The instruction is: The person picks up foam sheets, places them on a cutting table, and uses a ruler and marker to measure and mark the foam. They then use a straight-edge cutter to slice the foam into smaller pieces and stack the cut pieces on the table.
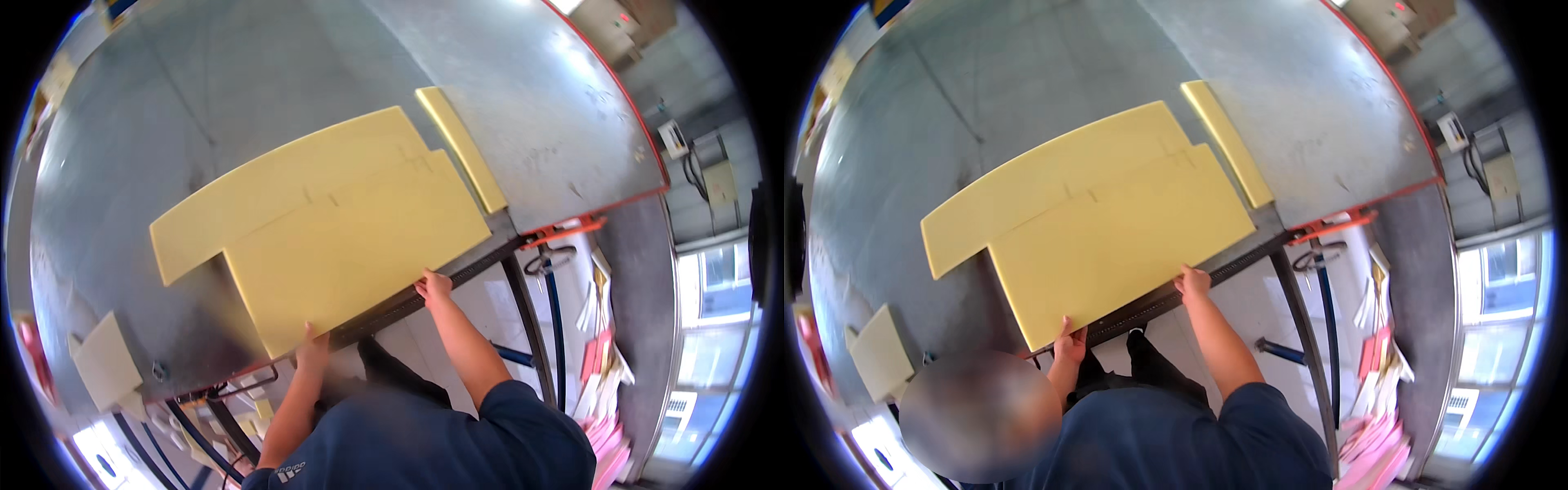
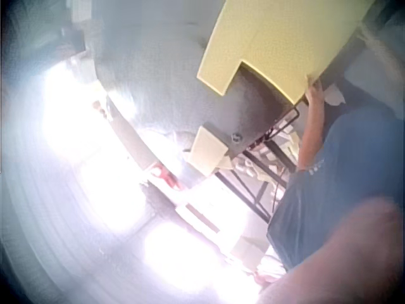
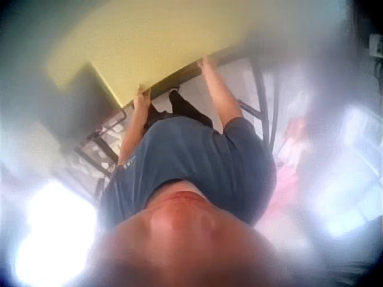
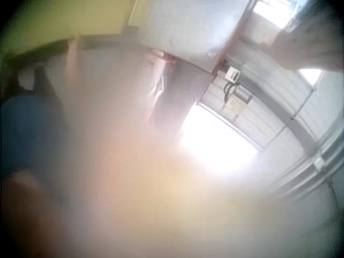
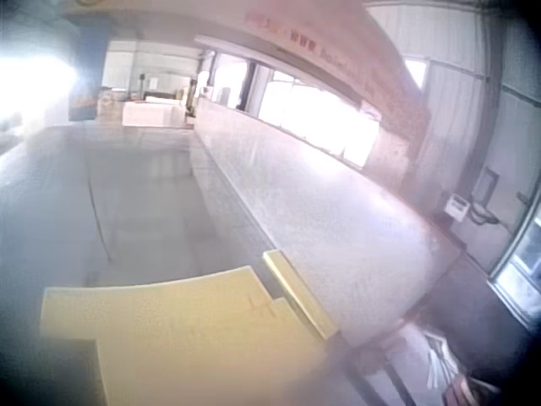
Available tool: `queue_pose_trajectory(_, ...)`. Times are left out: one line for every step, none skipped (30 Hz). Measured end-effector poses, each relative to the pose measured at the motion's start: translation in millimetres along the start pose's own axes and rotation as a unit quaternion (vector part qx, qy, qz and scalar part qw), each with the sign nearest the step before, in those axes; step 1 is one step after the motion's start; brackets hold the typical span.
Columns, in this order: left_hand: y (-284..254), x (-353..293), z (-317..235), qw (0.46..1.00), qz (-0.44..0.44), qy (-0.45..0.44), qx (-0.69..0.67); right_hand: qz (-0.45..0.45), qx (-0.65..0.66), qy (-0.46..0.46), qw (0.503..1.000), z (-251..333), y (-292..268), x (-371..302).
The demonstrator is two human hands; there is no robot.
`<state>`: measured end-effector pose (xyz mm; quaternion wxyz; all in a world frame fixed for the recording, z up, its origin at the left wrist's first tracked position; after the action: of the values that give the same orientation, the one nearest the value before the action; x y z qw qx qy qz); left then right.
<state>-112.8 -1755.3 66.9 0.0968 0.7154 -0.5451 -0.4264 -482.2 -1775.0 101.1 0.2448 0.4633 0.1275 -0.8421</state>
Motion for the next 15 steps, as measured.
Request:
queue_pose_trajectory(9,-4,-5,1.0,0.003,0.013,0.027,-0.035,-0.014,0.0,0.999,-2,0,-2)
queue_pose_trajectory(18,-4,-8,0.999,-0.039,-0.033,0.003,-0.038,-0.01,0.002,0.999,0,-8,-2)
queue_pose_trajectory(36,-5,-12,0.993,-0.085,-0.076,-0.025,-0.038,-0.012,0.004,0.999,4,-13,1)
queue_pose_trajectory(36,-6,-13,0.992,-0.086,-0.086,-0.018,-0.032,-0.02,0.009,0.999,1,-11,0)
queue_pose_trajectory(36,-8,-15,0.991,-0.089,-0.095,-0.014,-0.051,-0.018,-0.002,0.999,-1,-9,-3)
queue_pose_trajectory(34,-7,-18,0.99,-0.096,-0.099,-0.015,-0.024,-0.021,-0.011,0.999,0,-5,-4)
queue_pose_trajectory(31,-4,-18,0.987,-0.114,-0.112,-0.003,0.008,-0.03,-0.016,0.999,1,-5,-3)
queue_pose_trajectory(26,-2,-18,0.983,-0.142,-0.118,0.011,0.046,-0.041,-0.012,0.998,-6,0,-1)
queue_pose_trajectory(26,-2,-21,0.979,-0.166,-0.112,0.024,-0.011,-0.025,-0.019,0.999,-9,14,-16)
queue_pose_trajectory(23,-4,-17,0.986,-0.146,-0.08,-0.016,-0.012,-0.045,-0.023,0.999,-12,7,-14)
queue_pose_trajectory(26,8,-15,0.982,-0.166,-0.072,0.048,0.027,-0.026,-0.003,0.999,-9,9,-8)
queue_pose_trajectory(41,9,-18,0.983,-0.154,-0.08,0.067,0.032,0.003,0.022,0.999,-11,-10,14)
queue_pose_trajectory(49,10,-27,0.983,-0.144,-0.084,0.082,0.017,-0.016,0.038,0.999,-15,-3,9)
queue_pose_trajectory(50,6,-37,0.982,-0.149,-0.085,0.081,-0.005,-0.032,0.047,0.998,-13,-2,2)
queue_pose_trajectory(55,2,-43,0.982,-0.145,-0.092,0.079,-0.009,-0.044,0.049,0.998,-13,0,-3)
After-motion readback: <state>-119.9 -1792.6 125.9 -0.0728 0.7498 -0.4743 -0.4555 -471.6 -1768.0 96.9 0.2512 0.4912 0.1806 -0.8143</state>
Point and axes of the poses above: each hand's wrist, its own x-axis towards the middle knuckle, its own y-axis out of the palm, z = x × y, the point moved 2 cm from there along x, towards the middle knuckle, and after that the axes turned 11 degrees about y, right-handed, at the moved point
